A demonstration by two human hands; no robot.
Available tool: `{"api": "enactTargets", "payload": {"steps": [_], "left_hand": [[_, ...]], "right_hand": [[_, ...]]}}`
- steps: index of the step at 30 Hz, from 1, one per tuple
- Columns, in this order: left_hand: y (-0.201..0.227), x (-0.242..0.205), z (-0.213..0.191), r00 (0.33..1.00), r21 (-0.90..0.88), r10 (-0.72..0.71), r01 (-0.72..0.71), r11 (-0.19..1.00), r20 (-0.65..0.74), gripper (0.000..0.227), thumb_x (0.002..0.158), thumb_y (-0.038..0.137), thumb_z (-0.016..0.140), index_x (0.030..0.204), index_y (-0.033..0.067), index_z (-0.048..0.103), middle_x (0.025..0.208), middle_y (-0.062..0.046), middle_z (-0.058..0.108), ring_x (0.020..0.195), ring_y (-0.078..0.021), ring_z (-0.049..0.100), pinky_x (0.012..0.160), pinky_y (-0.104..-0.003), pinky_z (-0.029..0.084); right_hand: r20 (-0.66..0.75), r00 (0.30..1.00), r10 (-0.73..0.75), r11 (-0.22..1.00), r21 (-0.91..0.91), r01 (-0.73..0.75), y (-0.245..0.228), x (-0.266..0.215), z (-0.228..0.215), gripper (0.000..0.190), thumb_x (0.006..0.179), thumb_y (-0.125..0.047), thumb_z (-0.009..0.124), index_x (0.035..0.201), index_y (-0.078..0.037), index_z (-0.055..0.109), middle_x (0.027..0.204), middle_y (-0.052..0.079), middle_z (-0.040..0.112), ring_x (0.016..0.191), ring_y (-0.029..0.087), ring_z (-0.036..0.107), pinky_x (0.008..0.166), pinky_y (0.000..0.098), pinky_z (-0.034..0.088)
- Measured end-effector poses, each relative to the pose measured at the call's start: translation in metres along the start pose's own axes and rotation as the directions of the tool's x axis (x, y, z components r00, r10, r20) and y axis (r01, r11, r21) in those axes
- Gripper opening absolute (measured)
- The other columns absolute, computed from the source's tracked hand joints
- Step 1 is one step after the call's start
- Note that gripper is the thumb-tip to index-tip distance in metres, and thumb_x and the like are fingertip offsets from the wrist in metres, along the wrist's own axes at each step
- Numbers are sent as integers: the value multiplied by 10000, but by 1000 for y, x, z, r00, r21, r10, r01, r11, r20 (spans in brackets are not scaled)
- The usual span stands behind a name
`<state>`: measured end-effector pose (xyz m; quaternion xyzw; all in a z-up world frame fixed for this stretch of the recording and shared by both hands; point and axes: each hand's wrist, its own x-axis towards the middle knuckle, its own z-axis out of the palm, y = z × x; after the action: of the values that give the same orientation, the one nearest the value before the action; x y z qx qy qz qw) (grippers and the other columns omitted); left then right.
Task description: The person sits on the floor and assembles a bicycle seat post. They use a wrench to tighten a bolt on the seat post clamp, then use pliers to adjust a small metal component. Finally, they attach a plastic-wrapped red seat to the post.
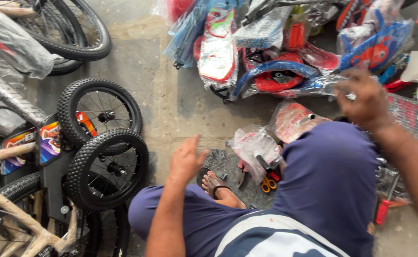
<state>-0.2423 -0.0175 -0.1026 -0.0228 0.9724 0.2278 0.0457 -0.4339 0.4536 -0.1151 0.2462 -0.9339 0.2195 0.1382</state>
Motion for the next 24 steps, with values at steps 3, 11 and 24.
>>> {"api": "enactTargets", "payload": {"steps": [3, 11, 24], "left_hand": [[-3, 1, 13, 986, -106, -37, 55, 993, 161, 630, 889, 389, 727, 1409, 92, 529, 1296, -169, 657, 1180, -370, 633, 990, -466, 501], [1, 17, 2, 933, -114, -84, 131, 985, 350, 700, 862, 394, 753, 1433, 89, 488, 1299, -211, 613, 1184, -412, 597, 969, -497, 480], [-7, 19, 7, 905, -189, -131, 223, 957, 405, 681, 850, 354, 775, 1411, 81, 501, 1248, -194, 628, 1157, -423, 594, 956, -501, 473]], "right_hand": [[91, 988, -125, 991, 51, 120, -25, 75, -26, 127, 1043, -231, 737, 1119, -133, 764, 1258, 73, 710, 1120, 234, 694, 951, 348, 566], [615, 784, -84, 962, -156, 225, -101, 224, 80, 533, 909, -566, 633, 1299, -208, 690, 1315, 78, 652, 1199, 316, 631, 951, 470, 527], [601, 605, 522, 294, 540, -789, -113, 164, 370, 777, 791, -453, 826, 1346, 49, 617, 1298, 185, 713, 1166, 280, 675, 996, 387, 524]]}}
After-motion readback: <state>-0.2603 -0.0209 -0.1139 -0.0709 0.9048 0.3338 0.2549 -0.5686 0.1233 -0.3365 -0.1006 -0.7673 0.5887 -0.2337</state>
